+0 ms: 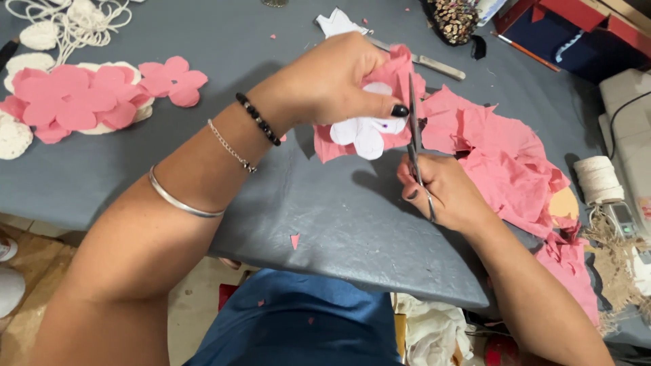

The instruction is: Using scissors to cut out flower shapes from pink fabric using a paper template as a guide.

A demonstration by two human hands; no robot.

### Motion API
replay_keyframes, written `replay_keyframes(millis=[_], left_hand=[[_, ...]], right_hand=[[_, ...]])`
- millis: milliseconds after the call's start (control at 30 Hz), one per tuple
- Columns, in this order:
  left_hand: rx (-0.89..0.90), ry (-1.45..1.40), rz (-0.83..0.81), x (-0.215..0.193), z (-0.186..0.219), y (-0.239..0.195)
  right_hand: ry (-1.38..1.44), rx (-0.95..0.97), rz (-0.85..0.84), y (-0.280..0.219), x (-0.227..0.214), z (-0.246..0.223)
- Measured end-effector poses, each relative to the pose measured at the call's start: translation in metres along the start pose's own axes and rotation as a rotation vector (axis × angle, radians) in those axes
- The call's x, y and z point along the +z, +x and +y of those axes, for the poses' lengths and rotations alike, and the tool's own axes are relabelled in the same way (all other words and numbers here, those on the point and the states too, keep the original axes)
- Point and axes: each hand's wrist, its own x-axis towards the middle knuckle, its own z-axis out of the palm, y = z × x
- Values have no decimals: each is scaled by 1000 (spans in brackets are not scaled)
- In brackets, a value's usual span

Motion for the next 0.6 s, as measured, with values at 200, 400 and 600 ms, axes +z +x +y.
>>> replay_keyframes(millis=[200,400,600], left_hand=[[-15,-105,-40,-11,16,-12],[44,-263,-16,-12,9,-10],[-27,-184,-43,-14,21,-16]], right_hand=[[-80,7,47,-7,1,23],[-36,24,67,-8,3,21],[2,-36,0,-3,-3,10]])
